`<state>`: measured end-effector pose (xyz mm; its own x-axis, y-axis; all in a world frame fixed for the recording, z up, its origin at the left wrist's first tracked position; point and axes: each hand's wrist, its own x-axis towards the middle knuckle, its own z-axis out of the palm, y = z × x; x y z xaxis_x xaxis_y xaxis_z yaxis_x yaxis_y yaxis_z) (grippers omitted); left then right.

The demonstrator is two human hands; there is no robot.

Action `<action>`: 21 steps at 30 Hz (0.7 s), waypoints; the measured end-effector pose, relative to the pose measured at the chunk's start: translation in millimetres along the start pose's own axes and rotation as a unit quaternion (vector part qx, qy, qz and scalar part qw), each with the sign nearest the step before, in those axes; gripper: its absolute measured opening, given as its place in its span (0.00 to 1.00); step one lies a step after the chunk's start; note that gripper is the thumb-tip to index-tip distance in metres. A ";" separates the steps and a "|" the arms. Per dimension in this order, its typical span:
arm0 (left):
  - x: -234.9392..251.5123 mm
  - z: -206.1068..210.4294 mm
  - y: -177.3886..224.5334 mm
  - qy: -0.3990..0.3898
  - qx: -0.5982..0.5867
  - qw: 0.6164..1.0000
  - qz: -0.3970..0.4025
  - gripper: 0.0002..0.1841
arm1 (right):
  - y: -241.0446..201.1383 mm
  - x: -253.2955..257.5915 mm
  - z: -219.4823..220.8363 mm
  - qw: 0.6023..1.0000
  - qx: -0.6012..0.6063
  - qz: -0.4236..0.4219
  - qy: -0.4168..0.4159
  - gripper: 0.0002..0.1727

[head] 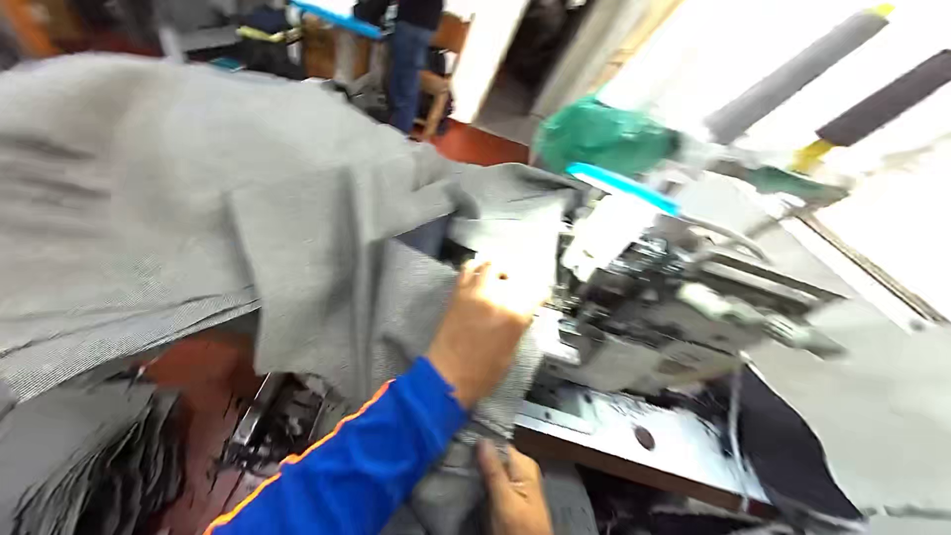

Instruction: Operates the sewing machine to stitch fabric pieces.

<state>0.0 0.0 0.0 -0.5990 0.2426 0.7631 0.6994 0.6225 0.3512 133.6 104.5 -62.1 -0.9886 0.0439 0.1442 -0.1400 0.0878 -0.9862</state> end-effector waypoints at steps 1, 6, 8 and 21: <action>-1.6 0.8 1.2 0.000 0.031 0.999 0.012 0.04 | 2.6 0.1 1.3 0.999 0.032 0.004 -0.002 0.16; -20.8 6.1 39.1 -0.027 0.172 0.983 0.065 0.11 | 11.5 -9.6 -12.5 0.993 0.117 0.003 -0.019 0.14; -27.0 9.0 54.5 -0.050 0.205 0.975 0.069 0.15 | 13.9 -11.0 -23.1 0.996 0.090 -0.019 -0.015 0.12; 10.2 -12.8 73.4 -0.157 0.058 0.986 0.001 0.11 | -6.8 28.2 -67.2 0.978 0.198 0.000 -0.064 0.20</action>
<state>50.2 38.6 40.5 -0.7022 0.4508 0.5511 0.6619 0.6985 0.2719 110.5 172.0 -45.8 -0.9841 -0.0824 0.1571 -0.1251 -0.3058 -0.9438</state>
